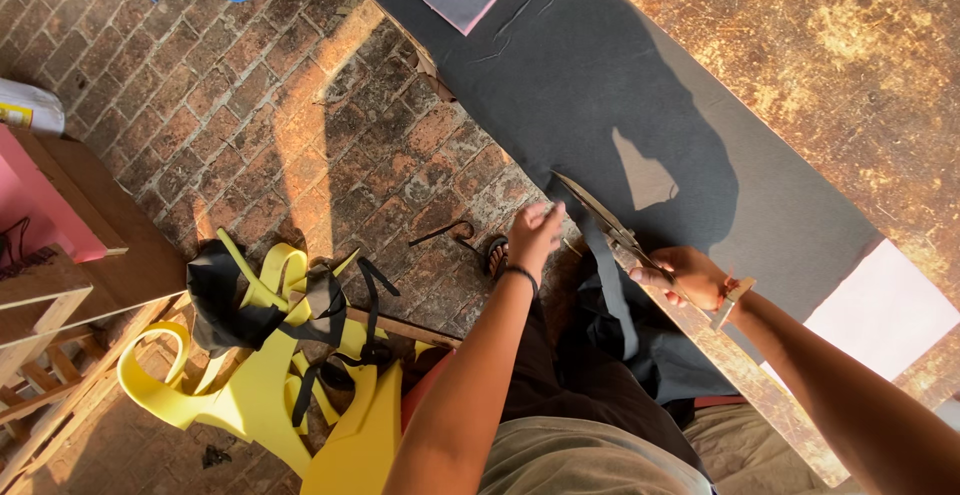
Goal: The person cuts a long strip of dark fabric with scissors on a workbench, then uses a spray gun to apply pink paint to a board surface before resuming cutting the fabric into smaller pieces. They smooth and fold the cut fabric, gather it with other cloth pieces, and carry the fabric across the workshop.
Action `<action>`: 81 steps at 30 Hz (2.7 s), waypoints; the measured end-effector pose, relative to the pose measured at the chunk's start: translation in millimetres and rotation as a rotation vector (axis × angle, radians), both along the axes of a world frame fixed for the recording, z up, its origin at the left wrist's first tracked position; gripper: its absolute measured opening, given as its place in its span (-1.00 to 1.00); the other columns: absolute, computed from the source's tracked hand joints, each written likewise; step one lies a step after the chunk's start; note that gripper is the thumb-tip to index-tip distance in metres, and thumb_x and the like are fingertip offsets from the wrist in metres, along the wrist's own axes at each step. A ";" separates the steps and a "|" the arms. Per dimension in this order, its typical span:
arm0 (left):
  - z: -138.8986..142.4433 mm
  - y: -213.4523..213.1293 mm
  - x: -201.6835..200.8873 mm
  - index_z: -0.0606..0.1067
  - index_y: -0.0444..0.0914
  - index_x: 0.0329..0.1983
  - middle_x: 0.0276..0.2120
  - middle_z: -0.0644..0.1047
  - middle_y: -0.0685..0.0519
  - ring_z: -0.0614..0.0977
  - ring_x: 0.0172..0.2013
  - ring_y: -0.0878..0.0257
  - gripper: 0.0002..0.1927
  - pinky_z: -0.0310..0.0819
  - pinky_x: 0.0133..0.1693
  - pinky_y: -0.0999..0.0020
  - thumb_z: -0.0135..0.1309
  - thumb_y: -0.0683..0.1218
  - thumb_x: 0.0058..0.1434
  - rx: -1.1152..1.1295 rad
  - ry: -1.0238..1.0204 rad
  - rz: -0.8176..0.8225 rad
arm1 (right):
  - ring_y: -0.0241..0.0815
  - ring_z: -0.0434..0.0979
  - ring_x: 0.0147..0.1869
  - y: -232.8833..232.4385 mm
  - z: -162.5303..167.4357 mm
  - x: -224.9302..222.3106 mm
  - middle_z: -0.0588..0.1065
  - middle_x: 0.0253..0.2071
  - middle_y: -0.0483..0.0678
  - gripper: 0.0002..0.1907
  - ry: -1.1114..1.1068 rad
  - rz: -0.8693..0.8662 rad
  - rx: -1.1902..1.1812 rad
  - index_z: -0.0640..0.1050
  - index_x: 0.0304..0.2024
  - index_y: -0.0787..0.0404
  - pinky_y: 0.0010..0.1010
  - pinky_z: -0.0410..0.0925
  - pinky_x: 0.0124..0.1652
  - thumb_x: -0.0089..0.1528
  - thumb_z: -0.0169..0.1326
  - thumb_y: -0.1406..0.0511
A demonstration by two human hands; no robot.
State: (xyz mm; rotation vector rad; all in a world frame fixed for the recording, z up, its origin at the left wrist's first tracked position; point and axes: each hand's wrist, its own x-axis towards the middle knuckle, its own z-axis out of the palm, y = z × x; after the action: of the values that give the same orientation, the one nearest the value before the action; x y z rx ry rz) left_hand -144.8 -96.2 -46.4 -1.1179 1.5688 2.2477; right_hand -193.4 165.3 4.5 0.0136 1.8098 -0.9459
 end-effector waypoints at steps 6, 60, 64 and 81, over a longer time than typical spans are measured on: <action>-11.0 -23.6 -35.5 0.54 -0.38 -0.18 -0.30 0.64 -0.05 0.71 -0.33 0.20 -0.66 0.65 -0.29 0.34 0.32 -0.02 0.17 0.105 -0.081 -0.006 | -0.35 0.29 -0.60 -7.0 4.2 -0.7 0.34 -0.66 -0.15 -0.57 0.014 0.049 0.053 0.56 -0.48 0.25 -0.43 0.19 -0.57 0.20 0.21 0.02; -6.9 21.0 79.4 0.61 -0.19 -0.01 -0.19 0.68 0.03 0.72 -0.16 0.24 -0.74 0.59 -0.10 0.34 0.20 -0.08 0.25 -0.509 0.347 -1.180 | -0.01 0.63 -0.32 3.9 22.7 227.8 0.59 -0.31 -0.05 -0.85 1.057 -0.604 0.156 0.65 -0.27 0.12 -0.30 0.48 -0.29 0.10 0.20 0.31; 14.0 106.7 94.8 0.61 -0.20 -0.06 -0.28 0.69 0.06 0.74 -0.24 0.28 -0.78 0.60 -0.14 0.39 0.19 -0.09 0.25 -0.455 0.550 -1.381 | 0.04 0.65 -0.17 51.3 -11.4 349.2 0.62 -0.24 -0.02 -0.82 0.676 -0.937 0.483 0.67 -0.25 0.10 -0.22 0.48 -0.17 0.12 0.15 0.25; -11.5 196.0 159.3 0.61 -0.24 -0.06 -0.23 0.71 0.05 0.73 -0.21 0.33 -0.78 0.62 -0.12 0.40 0.17 -0.14 0.23 -0.460 0.508 -1.741 | 0.00 0.61 0.13 129.6 -177.2 439.7 0.64 0.01 0.03 -0.61 -0.060 -1.357 0.501 0.70 -0.01 0.05 -0.24 0.41 0.15 0.17 0.21 0.09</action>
State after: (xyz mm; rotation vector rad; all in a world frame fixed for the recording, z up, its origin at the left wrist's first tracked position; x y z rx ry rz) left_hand 14.5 99.8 -57.9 0.7973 1.9062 0.8947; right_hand 246.2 294.9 -172.7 1.7198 1.8195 -1.2732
